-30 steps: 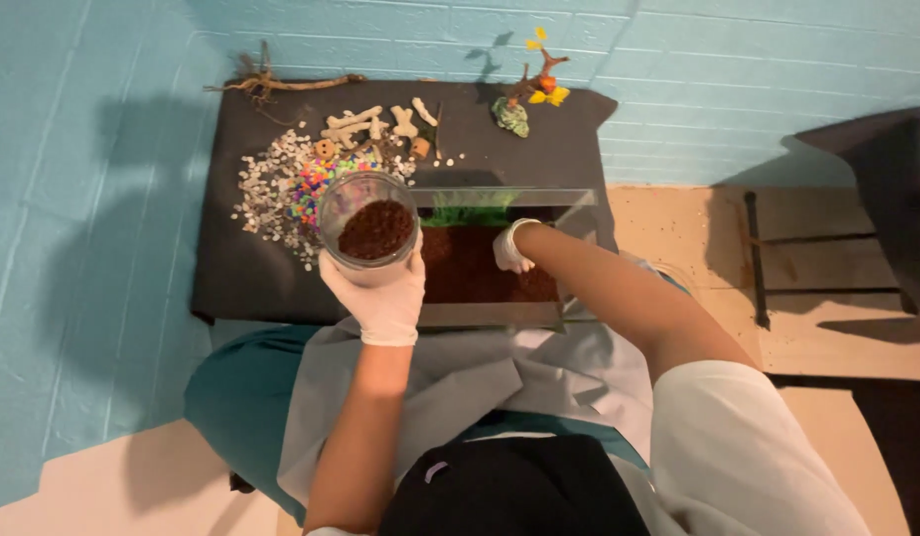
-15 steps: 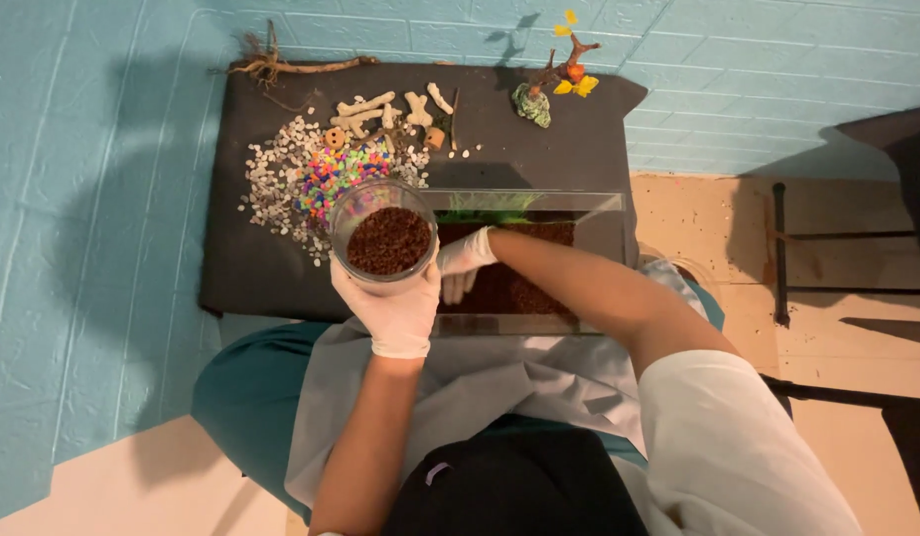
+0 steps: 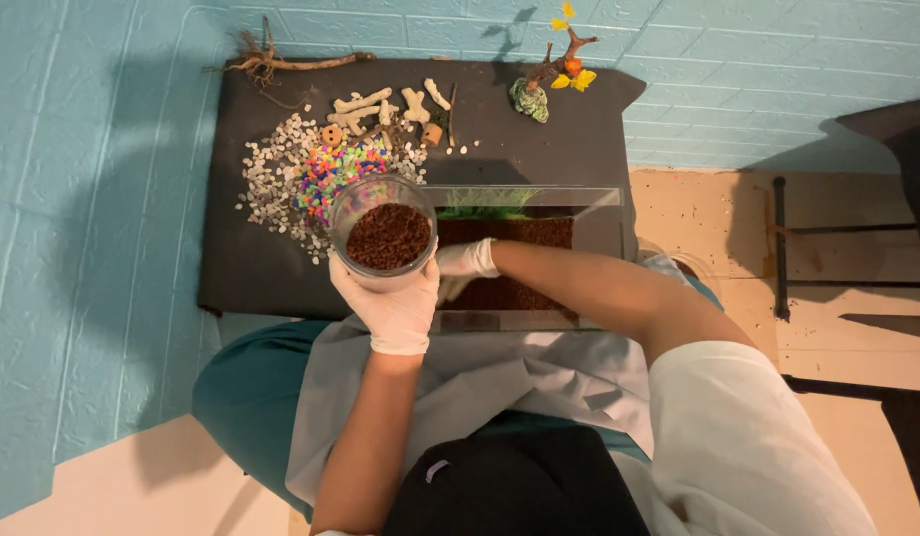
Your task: Scooping soil into a container and pouring it into a glass tank, then leveling the soil by hand.
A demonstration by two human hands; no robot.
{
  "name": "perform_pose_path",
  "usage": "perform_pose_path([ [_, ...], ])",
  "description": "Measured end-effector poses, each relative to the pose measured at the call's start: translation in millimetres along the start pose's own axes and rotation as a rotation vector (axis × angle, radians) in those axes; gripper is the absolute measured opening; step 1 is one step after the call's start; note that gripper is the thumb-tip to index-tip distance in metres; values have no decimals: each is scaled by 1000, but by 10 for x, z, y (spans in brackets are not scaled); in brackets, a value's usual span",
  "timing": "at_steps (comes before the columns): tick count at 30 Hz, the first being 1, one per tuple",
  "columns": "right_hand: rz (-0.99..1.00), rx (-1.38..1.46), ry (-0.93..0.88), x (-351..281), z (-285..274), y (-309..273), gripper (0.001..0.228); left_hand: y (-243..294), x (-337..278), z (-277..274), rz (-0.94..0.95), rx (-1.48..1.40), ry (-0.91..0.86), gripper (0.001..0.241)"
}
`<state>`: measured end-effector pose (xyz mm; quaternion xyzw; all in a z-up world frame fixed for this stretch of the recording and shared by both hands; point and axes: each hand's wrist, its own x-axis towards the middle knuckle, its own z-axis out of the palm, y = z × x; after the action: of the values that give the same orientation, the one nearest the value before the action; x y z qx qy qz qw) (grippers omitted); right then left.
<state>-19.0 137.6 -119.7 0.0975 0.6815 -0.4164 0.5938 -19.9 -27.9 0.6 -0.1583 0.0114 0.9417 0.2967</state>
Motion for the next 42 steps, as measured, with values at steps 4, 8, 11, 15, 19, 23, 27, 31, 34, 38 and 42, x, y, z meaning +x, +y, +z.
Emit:
perform_pose_path([
  [4,-31,54,45,-7,12,116,45,9,-28,60,-49,-1,11,75],
  [8,129,-158,12,13,-118,326,41,3,23,-49,-78,-90,-18,73],
  [11,350,-236,-129,-197,-333,692,42,52,13,-86,-95,-38,34,70],
  [15,486,-345,-203,-462,-537,584,42,15,1,-15,-85,-38,-1,71],
  [19,7,-1,205,125,-779,650,45,-32,-57,44,-62,-180,79,70],
  [23,-81,168,333,78,-718,488,46,-14,-25,-72,-58,-216,129,74],
  [27,50,45,222,-65,-726,710,46,-2,-10,-32,-63,-208,140,74],
  [31,363,-224,47,-655,-463,524,48,3,-65,91,-70,-117,116,77],
  [34,529,-351,-134,-845,-388,529,49,-5,-84,115,-60,-80,112,78],
  [38,540,-453,-278,-700,-272,550,44,-17,-75,61,-66,-92,95,78],
  [42,419,-404,-224,22,-256,705,42,-3,-83,139,-103,-66,105,73],
])
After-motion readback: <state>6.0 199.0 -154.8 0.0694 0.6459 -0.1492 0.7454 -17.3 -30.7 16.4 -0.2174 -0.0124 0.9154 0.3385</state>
